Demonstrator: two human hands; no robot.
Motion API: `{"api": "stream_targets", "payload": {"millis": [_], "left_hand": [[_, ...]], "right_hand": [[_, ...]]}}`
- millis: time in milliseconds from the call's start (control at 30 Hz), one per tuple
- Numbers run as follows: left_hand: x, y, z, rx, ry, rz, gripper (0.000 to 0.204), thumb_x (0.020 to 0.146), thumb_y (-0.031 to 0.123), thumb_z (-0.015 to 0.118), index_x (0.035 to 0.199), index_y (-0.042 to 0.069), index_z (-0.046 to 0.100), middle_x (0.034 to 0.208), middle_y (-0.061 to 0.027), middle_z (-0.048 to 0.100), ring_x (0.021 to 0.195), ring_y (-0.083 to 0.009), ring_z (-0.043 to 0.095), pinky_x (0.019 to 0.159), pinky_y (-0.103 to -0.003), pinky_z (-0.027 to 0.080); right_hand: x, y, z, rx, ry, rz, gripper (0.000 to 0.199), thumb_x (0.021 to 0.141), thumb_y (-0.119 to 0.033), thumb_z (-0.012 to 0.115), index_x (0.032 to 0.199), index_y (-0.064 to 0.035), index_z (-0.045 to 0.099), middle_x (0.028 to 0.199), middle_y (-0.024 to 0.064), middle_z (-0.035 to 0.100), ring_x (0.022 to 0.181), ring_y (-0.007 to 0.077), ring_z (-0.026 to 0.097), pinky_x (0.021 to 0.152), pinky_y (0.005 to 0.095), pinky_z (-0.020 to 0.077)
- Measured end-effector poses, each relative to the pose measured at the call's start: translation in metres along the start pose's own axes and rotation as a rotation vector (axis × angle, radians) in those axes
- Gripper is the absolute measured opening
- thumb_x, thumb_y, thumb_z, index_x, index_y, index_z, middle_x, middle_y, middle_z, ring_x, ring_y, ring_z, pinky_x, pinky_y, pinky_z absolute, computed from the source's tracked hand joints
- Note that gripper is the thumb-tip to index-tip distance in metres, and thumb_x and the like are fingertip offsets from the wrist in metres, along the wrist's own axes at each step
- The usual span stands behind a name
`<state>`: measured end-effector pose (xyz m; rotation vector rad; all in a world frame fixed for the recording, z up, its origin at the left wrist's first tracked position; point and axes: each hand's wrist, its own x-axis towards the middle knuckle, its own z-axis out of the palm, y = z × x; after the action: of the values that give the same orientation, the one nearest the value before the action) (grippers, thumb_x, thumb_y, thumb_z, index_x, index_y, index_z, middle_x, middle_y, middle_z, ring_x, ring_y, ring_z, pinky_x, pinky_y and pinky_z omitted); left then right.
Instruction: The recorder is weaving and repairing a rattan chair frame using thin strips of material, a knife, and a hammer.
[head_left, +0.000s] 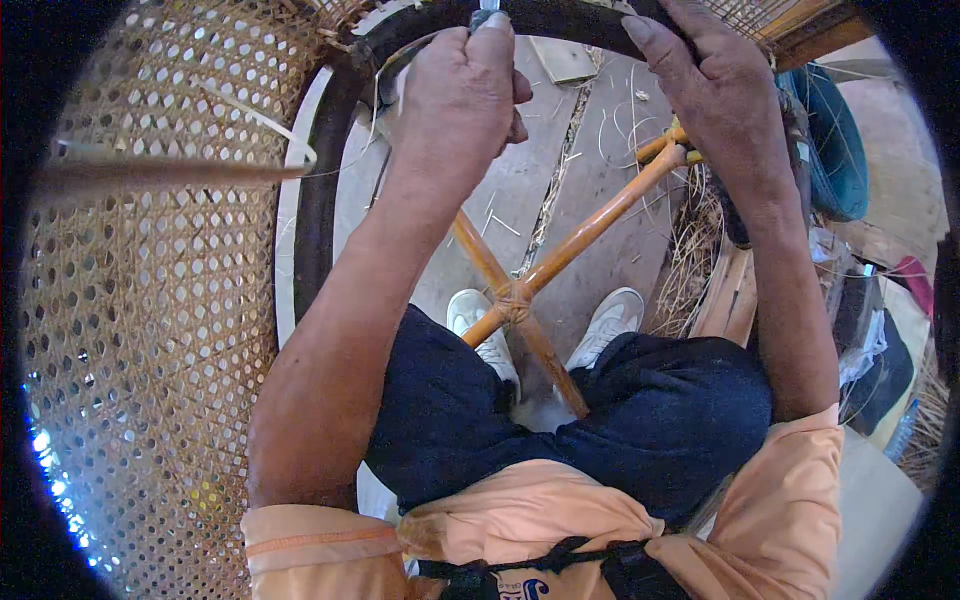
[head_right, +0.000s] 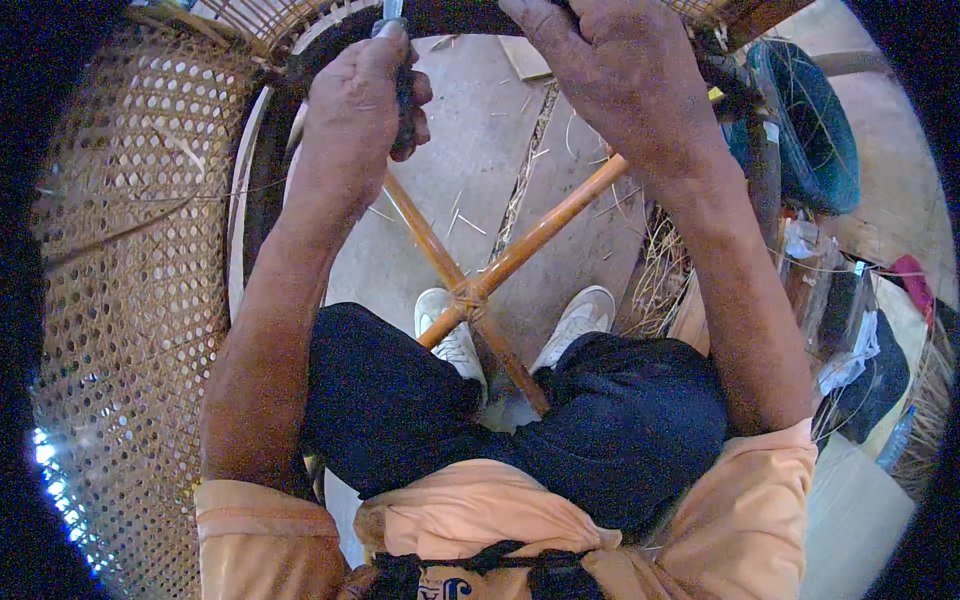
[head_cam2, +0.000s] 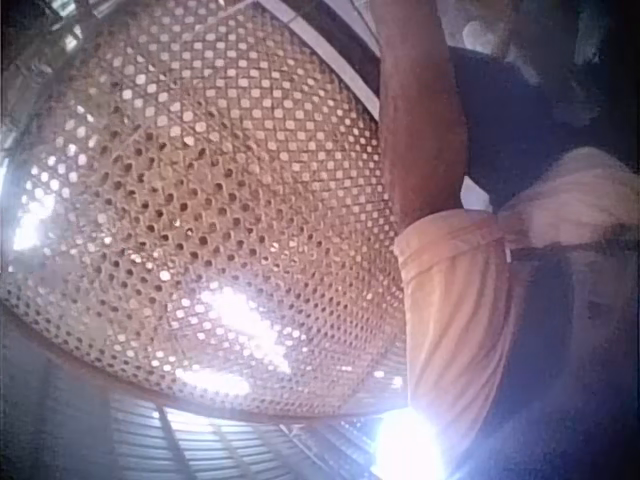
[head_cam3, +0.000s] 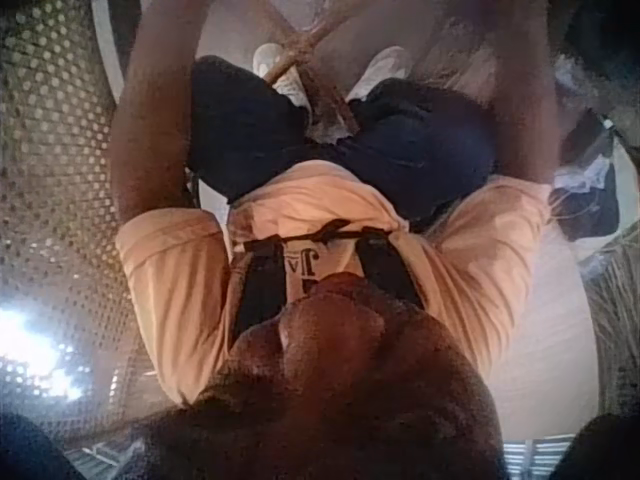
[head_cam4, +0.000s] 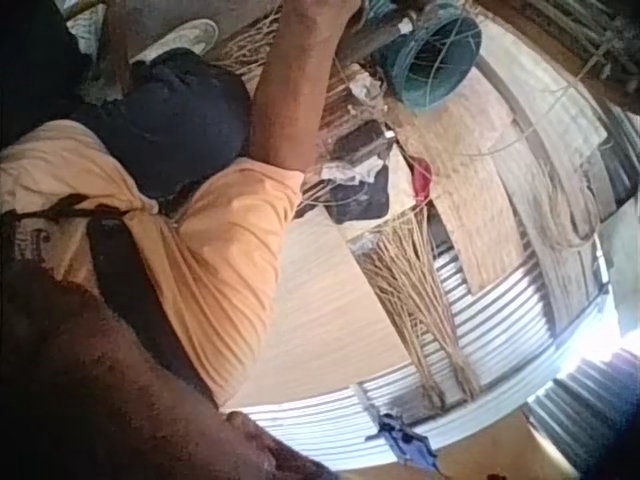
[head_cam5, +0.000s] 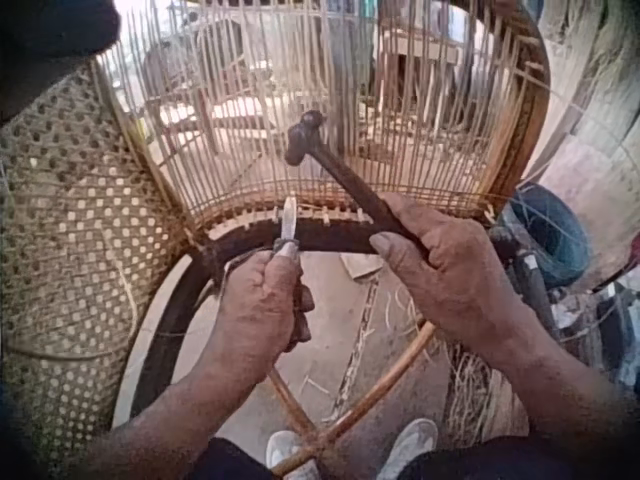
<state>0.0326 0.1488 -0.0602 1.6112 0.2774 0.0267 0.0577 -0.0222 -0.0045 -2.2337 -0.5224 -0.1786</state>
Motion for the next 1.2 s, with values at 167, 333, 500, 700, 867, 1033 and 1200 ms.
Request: {"api": "stream_targets", "payload": {"millis": [167,333,500,700,867,1033,1200], "left_hand": [[0.0,0.004,0.003,0.048,-0.006,0.002,0.03,0.092,0.034,0.044,0.087,0.005,0.052,0.064,-0.0031,0.056,0.043,-0.0108,0.051,0.037,-0.024,0.036],[-0.014,0.009,0.0,0.152,0.004,0.091,0.032,0.092,0.034,0.044,0.085,0.004,0.052,0.063,-0.0033,0.056,0.044,-0.0108,0.052,0.037,-0.025,0.037],[-0.009,0.009,0.007,0.101,-0.005,0.068,0.033,0.093,0.034,0.043,0.085,0.004,0.053,0.063,-0.0031,0.056,0.044,-0.0101,0.052,0.037,-0.025,0.037],[-0.006,0.008,0.006,0.068,0.001,0.083,0.032,0.093,0.033,0.044,0.086,0.004,0.053,0.063,-0.0032,0.056,0.043,-0.0098,0.052,0.036,-0.024,0.036],[-0.003,0.005,0.005,0.049,0.002,0.085,0.031,0.093,0.033,0.044,0.087,0.004,0.053,0.063,-0.0034,0.056,0.043,-0.0098,0.051,0.035,-0.024,0.036],[-0.003,0.007,0.005,0.011,0.021,0.071,0.031,0.093,0.032,0.044,0.087,0.003,0.052,0.063,-0.0039,0.056,0.042,-0.0105,0.051,0.034,-0.024,0.035],[-0.003,0.012,0.009,-0.011,0.045,0.007,0.03,0.093,0.032,0.044,0.088,0.003,0.053,0.064,-0.0043,0.057,0.042,-0.0108,0.051,0.034,-0.024,0.035]], "right_hand": [[0.002,0.027,0.005,-0.076,-0.054,-0.223,0.032,0.089,-0.009,0.054,0.118,0.0042,0.052,0.091,0.0192,0.062,0.082,0.0201,0.06,0.072,0.0336,0.0469],[-0.001,-0.007,-0.007,-0.011,-0.029,0.013,0.034,0.089,-0.008,0.054,0.121,0.004,0.051,0.099,0.0187,0.063,0.088,0.0209,0.06,0.077,0.0324,0.0466],[-0.002,0.01,-0.001,-0.047,0.034,-0.099,0.034,0.089,-0.009,0.054,0.12,0.0047,0.051,0.103,0.0185,0.063,0.093,0.0219,0.059,0.081,0.0317,0.0458],[-0.001,0.03,-0.001,-0.153,0.102,-0.213,0.035,0.091,-0.015,0.055,0.123,-0.003,0.052,0.086,0.005,0.056,0.076,0.0112,0.052,0.067,0.0248,0.0431],[0.0,0.021,-0.002,-0.071,0.048,-0.142,0.034,0.088,-0.009,0.056,0.119,0.0049,0.052,0.102,0.0193,0.062,0.092,0.0221,0.06,0.081,0.0318,0.0461],[-0.004,-0.004,-0.003,-0.069,0.047,-0.085,0.032,0.087,-0.008,0.057,0.117,0.0046,0.053,0.098,0.0182,0.063,0.087,0.0215,0.061,0.078,0.0316,0.047],[0.003,0.021,0.004,0.01,0.083,-0.293,0.031,0.087,-0.007,0.056,0.115,0.0046,0.054,0.095,0.0184,0.064,0.084,0.0226,0.062,0.074,0.0326,0.0477]]}}
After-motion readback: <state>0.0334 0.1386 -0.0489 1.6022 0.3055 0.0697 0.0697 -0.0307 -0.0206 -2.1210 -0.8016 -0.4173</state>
